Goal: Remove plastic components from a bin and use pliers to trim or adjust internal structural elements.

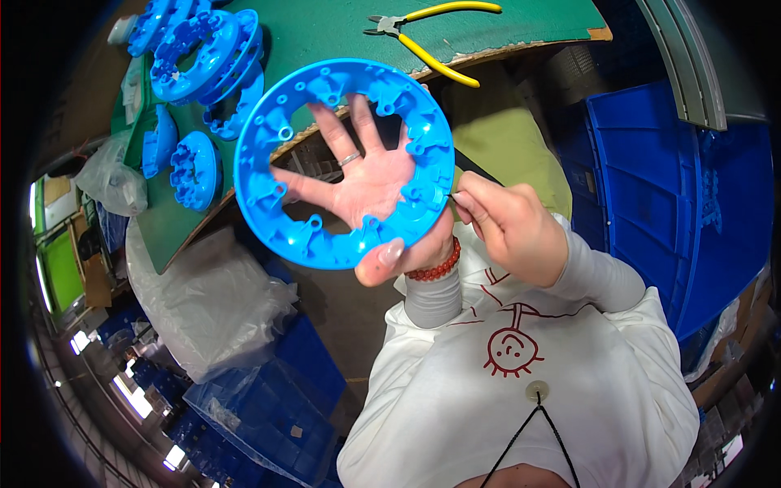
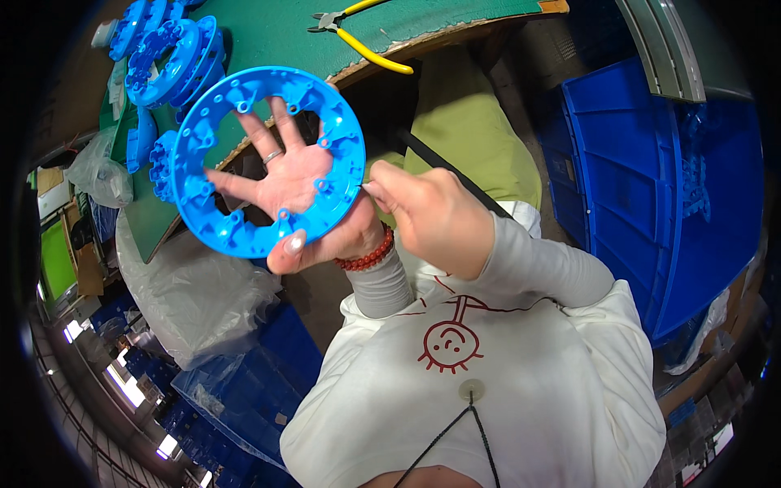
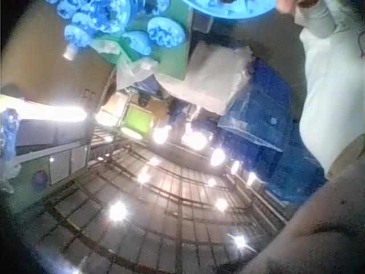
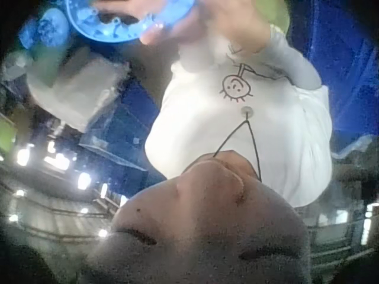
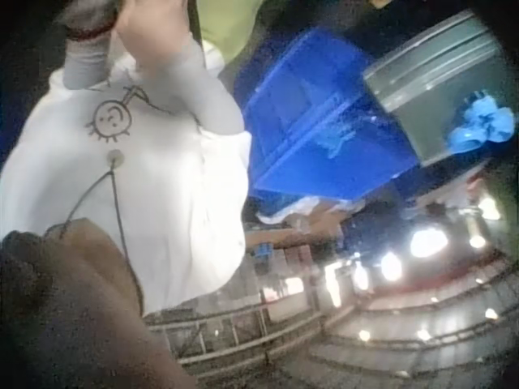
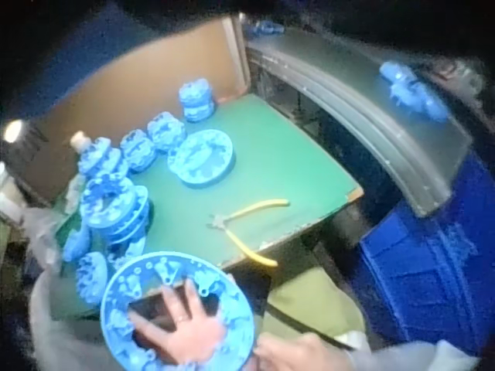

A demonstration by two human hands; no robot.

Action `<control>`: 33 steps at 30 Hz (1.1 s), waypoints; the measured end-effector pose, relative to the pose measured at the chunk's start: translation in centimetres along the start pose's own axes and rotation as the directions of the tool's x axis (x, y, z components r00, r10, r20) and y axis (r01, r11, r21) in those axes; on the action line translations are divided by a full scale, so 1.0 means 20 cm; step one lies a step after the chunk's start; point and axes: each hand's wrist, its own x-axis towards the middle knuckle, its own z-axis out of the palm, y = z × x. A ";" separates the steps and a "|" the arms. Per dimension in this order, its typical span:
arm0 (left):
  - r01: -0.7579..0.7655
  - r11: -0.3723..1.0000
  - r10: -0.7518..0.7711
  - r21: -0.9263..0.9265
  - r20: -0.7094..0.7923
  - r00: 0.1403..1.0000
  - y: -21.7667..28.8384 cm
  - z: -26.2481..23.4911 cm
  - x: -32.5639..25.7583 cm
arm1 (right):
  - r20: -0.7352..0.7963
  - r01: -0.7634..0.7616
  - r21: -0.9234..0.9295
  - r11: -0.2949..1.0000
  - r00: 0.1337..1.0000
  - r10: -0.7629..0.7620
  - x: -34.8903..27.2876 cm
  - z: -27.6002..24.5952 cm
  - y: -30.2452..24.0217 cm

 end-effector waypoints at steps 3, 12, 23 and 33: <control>0.038 0.999 -0.038 -0.028 -0.002 0.999 -0.02 -0.05 -0.01 | 0.225 -0.215 0.279 0.936 0.962 0.154 0.06 -0.06 0.03; 0.184 0.974 -0.203 -0.131 -0.149 0.968 0.00 -0.16 0.06 | 0.001 0.101 0.275 0.956 0.994 -0.105 0.20 -0.06 0.04; 0.330 0.805 -0.446 -0.493 -0.135 0.885 0.11 -0.30 0.18 | 0.209 0.635 -0.070 0.769 0.763 -0.612 0.43 0.08 0.00; 0.400 0.851 -0.443 -0.340 -0.056 0.895 0.07 -0.45 0.31 | -0.309 -0.113 -0.115 0.987 0.948 0.073 1.31 -0.40 0.38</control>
